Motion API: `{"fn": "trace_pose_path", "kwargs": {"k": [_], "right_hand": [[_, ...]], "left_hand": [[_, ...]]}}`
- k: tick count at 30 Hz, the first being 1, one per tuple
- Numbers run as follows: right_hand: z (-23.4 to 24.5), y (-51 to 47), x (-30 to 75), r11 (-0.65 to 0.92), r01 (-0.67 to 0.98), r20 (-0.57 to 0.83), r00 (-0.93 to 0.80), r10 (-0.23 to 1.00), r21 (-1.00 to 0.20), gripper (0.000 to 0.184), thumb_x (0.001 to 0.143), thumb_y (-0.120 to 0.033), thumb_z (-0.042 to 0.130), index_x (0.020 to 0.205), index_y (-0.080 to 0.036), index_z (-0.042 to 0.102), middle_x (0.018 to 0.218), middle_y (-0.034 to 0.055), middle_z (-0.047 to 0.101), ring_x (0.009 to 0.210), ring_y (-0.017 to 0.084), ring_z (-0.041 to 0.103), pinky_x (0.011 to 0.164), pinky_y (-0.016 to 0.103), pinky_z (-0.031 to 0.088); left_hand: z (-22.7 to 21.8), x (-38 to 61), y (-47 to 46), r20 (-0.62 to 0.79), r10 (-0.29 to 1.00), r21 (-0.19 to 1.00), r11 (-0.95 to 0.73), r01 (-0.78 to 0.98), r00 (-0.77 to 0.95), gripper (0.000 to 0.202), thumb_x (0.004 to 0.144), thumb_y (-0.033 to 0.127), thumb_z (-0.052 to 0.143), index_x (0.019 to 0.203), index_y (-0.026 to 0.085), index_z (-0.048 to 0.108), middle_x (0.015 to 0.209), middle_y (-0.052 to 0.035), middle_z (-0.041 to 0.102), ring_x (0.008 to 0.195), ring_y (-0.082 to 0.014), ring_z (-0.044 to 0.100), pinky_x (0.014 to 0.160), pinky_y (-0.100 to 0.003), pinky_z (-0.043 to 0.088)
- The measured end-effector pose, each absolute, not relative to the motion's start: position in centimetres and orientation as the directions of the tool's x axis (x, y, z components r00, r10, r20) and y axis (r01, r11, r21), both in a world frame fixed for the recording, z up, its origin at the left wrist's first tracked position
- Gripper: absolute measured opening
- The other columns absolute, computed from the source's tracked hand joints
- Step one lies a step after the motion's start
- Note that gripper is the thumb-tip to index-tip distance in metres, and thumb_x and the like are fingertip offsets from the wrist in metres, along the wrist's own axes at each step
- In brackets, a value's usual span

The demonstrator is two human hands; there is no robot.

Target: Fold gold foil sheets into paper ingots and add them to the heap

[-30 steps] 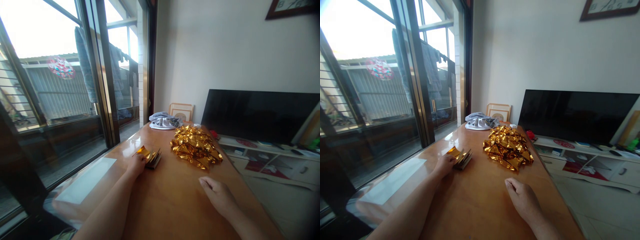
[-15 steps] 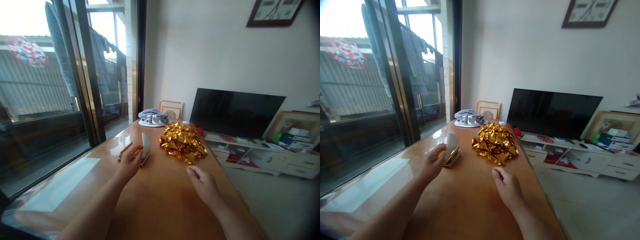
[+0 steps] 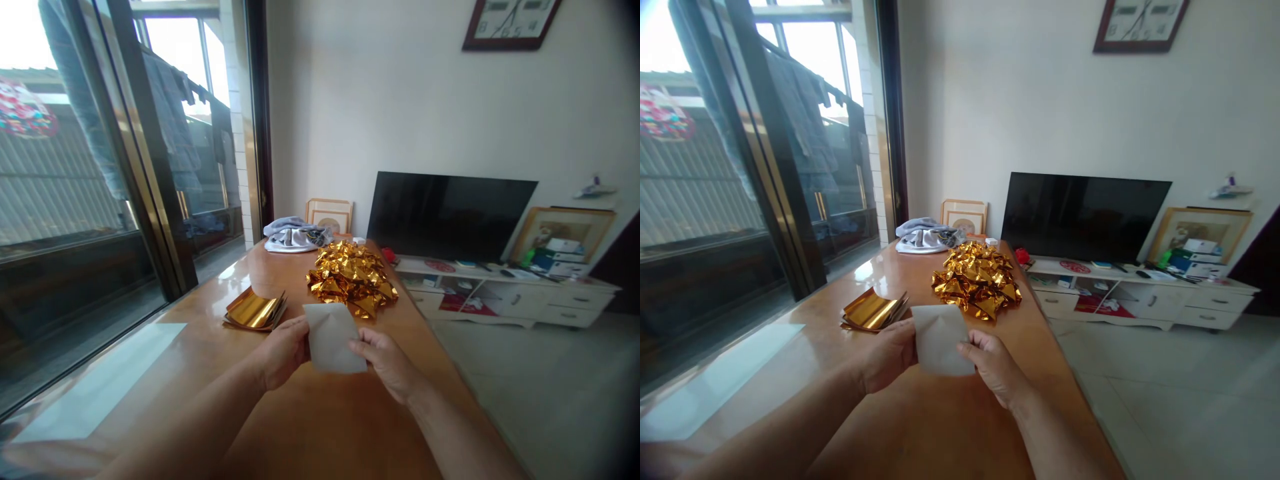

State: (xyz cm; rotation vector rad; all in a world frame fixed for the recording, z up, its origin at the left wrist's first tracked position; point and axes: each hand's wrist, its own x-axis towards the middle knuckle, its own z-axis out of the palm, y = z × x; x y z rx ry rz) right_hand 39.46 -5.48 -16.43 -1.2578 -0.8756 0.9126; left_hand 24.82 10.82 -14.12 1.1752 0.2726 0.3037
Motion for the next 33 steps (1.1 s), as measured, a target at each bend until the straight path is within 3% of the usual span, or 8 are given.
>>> {"fn": "trace_pose_path", "kwargs": {"k": [6,10,13,18,21,27,30,33], "right_hand": [[-17.7,-5.3,39.9,-0.098,-0.058,-0.114,0.501,0.858,-0.994,0.032,0.082,-0.041,0.066,0.103,-0.018,0.062,0.081,0.0022,0.068,0.066,0.015,0.061,0.049,0.020,0.041],[-18.0,-5.1,39.9,-0.151,0.020,-0.113,0.569,0.815,-0.988,0.048,0.082,-0.032,0.063,0.128,-0.022,0.052,0.089,0.0040,0.070,0.066,0.018,0.064,0.043,0.021,0.042],[-18.2,-5.1,40.0,-0.174,0.002,-0.137,0.606,0.784,-0.985,0.071,0.083,-0.029,0.063,0.147,-0.026,0.032,0.089,0.0040,0.071,0.064,0.019,0.065,0.044,0.022,0.045],[-18.0,-5.3,40.2,-0.154,-0.058,-0.158,0.600,0.784,-0.986,0.081,0.083,-0.026,0.064,0.153,-0.027,0.023,0.091,0.0043,0.071,0.063,0.018,0.065,0.044,0.022,0.045],[-17.5,-5.5,40.2,-0.156,-0.075,-0.169,0.620,0.767,-0.985,0.077,0.082,-0.026,0.066,0.151,-0.027,0.029,0.094,0.0051,0.070,0.066,0.018,0.064,0.044,0.022,0.047],[-17.7,-5.6,40.6,-0.188,-0.049,-0.178,0.613,0.769,-0.981,0.068,0.083,-0.029,0.064,0.146,-0.024,0.037,0.096,0.0059,0.070,0.069,0.019,0.065,0.047,0.024,0.047],[-18.2,-5.8,41.5,-0.241,0.129,-0.104,0.643,0.759,-0.962,0.051,0.086,-0.033,0.061,0.134,-0.020,0.050,0.091,0.0052,0.070,0.069,0.018,0.064,0.053,0.026,0.048],[-18.0,-6.4,42.4,-0.273,0.429,0.094,0.661,0.744,-0.861,0.022,0.084,-0.030,0.062,0.103,-0.018,0.066,0.087,0.0037,0.069,0.076,0.017,0.062,0.065,0.026,0.048]], "left_hand": [[-16.6,26.6,12.7,-0.115,0.581,0.954,0.292,-0.074,0.806,0.064,0.093,0.067,0.036,0.113,0.012,0.063,0.109,-0.0189,0.071,0.100,-0.0288,0.069,0.088,-0.043,0.054],[-18.3,26.8,12.8,0.193,0.786,0.968,-0.249,0.015,0.587,0.051,0.086,0.055,0.062,0.120,0.017,0.058,0.122,-0.0152,0.064,0.113,-0.0287,0.061,0.096,-0.043,0.048],[-18.5,26.0,12.0,0.434,0.571,0.776,-0.630,0.034,0.697,0.038,0.088,0.050,0.062,0.111,0.020,0.061,0.113,-0.0102,0.064,0.108,-0.0251,0.059,0.094,-0.039,0.046],[-17.1,24.6,10.3,0.368,0.135,0.526,-0.846,-0.087,0.920,0.048,0.073,0.049,0.077,0.108,0.022,0.058,0.107,-0.0068,0.061,0.100,-0.0240,0.056,0.087,-0.036,0.047],[-16.4,24.3,9.7,0.290,0.090,0.428,-0.903,-0.045,0.953,0.045,0.067,0.034,0.079,0.104,0.022,0.057,0.106,-0.0051,0.059,0.098,-0.0241,0.054,0.084,-0.035,0.045],[-15.7,24.5,9.4,0.191,-0.006,0.316,-0.946,-0.068,0.982,0.010,0.077,0.016,0.061,0.085,0.022,0.060,0.094,-0.0031,0.060,0.090,-0.0201,0.056,0.081,-0.032,0.041],[-15.7,24.5,9.4,0.173,-0.013,0.318,-0.945,-0.068,0.985,0.005,0.080,0.017,0.058,0.082,0.021,0.060,0.091,-0.0029,0.061,0.085,-0.0187,0.056,0.078,-0.031,0.040],[-16.0,24.6,9.5,0.173,-0.006,0.319,-0.946,-0.062,0.985,0.004,0.081,0.018,0.058,0.080,0.021,0.060,0.087,-0.0025,0.062,0.083,-0.0182,0.056,0.076,-0.030,0.039]]}}
